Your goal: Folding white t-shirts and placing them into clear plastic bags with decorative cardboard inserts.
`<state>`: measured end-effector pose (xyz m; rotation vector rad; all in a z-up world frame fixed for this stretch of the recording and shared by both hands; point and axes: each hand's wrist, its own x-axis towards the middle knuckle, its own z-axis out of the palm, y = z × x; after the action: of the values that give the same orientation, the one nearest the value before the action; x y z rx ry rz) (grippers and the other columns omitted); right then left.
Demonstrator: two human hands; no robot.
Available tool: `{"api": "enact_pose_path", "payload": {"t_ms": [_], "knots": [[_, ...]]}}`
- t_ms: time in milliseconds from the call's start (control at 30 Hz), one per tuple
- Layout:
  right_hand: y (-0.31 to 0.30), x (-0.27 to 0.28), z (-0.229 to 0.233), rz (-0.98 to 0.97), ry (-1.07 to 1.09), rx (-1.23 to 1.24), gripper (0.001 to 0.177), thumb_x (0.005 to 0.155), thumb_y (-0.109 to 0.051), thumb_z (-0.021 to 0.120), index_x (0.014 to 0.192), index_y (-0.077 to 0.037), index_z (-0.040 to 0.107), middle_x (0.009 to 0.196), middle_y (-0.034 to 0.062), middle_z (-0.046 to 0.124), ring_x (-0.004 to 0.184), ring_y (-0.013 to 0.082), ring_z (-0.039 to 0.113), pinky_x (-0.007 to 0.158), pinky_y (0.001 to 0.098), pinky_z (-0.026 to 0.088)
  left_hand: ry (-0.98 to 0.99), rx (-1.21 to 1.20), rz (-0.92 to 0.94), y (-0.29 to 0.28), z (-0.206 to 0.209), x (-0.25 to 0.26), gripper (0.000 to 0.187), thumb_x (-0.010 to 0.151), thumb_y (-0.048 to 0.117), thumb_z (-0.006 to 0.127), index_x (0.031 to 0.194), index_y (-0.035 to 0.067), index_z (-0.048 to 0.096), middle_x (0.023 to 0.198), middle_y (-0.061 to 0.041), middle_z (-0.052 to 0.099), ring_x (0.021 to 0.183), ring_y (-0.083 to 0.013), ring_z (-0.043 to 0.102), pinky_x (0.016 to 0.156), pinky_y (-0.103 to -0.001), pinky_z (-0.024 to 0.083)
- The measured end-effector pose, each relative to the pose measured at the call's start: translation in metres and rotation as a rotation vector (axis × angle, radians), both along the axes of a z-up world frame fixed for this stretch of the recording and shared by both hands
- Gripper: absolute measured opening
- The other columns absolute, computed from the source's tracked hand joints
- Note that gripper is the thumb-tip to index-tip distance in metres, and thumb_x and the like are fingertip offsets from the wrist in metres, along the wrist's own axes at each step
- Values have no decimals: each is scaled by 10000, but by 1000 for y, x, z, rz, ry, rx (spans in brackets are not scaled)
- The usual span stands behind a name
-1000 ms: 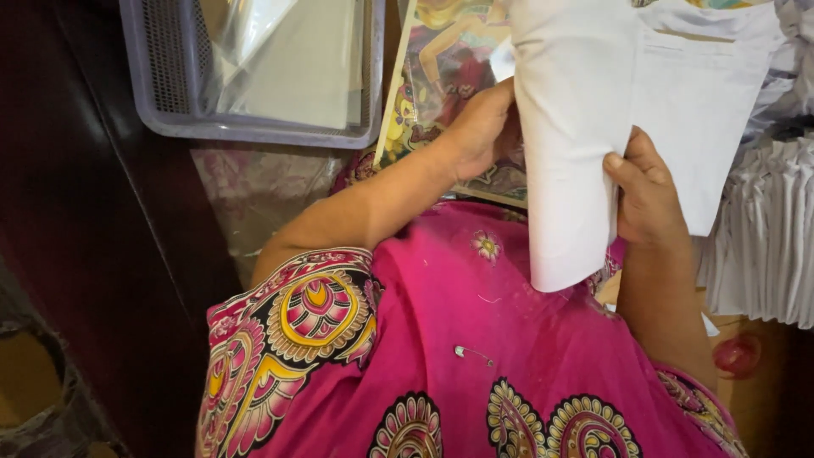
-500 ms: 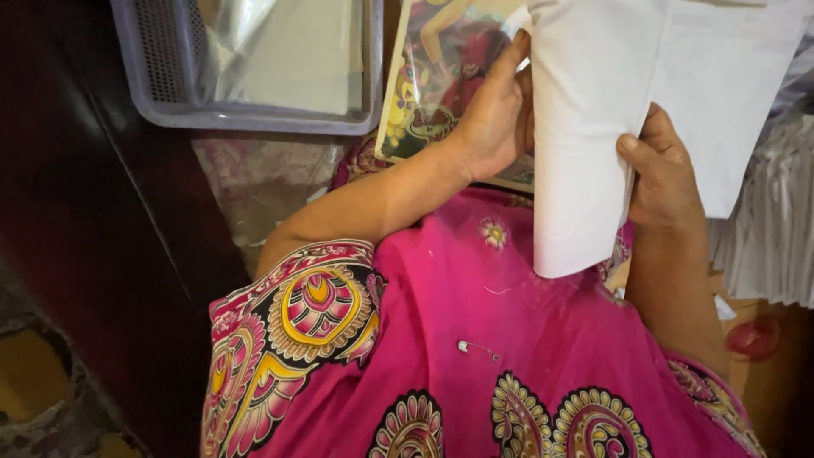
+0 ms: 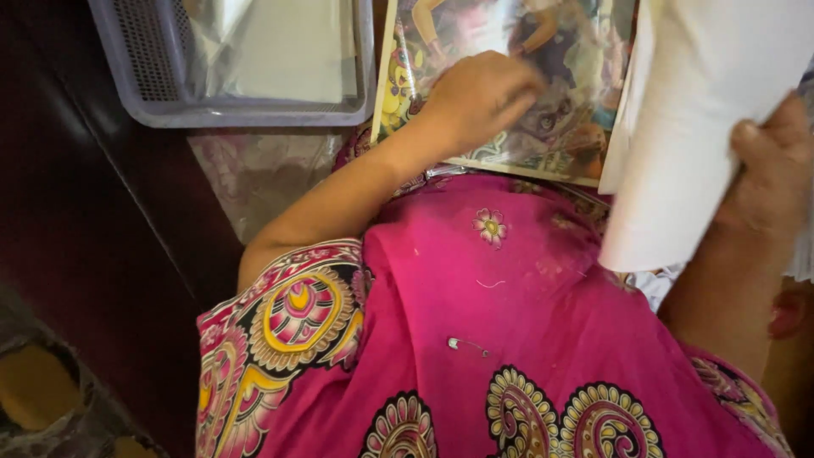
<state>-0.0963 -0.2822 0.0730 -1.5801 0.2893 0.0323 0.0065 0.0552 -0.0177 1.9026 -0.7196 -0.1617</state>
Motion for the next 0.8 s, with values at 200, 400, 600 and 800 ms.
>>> {"api": "enact_pose_path", "payload": {"t_ms": [200,400,600,800], "knots": [[-8,-18,17,312,-258,-242,650,1007,54,290,1650,-4,224,1704,251,241,1615,433,241,1420,589,196,-267,613,-184,3,1,9,511,1011,496,640,1384,152,585,1525,-129,485,1403,-371,405,1157,-560,352],[-20,-34,3,33,135,-181,640,935,-173,592,1565,-128,494,1515,22,610,1362,129,618,1211,246,517,-552,427,78,6,-35,29,592,843,380,892,1324,211,590,1294,-20,644,1212,-264,557,933,-427,453],[-20,-32,0,97,213,-183,474,990,-183,646,1450,-124,544,1389,8,650,1215,106,645,1059,254,557,-383,297,77,2,-32,41,110,850,268,792,875,170,747,1031,-11,700,1024,-280,620,770,-512,478],[7,-12,9,222,326,-274,427,972,-120,623,1390,-90,539,1307,19,617,1126,137,609,969,282,510,-78,187,145,7,4,45,116,718,110,711,813,170,683,804,-38,732,764,-290,700,609,-468,496]]}}
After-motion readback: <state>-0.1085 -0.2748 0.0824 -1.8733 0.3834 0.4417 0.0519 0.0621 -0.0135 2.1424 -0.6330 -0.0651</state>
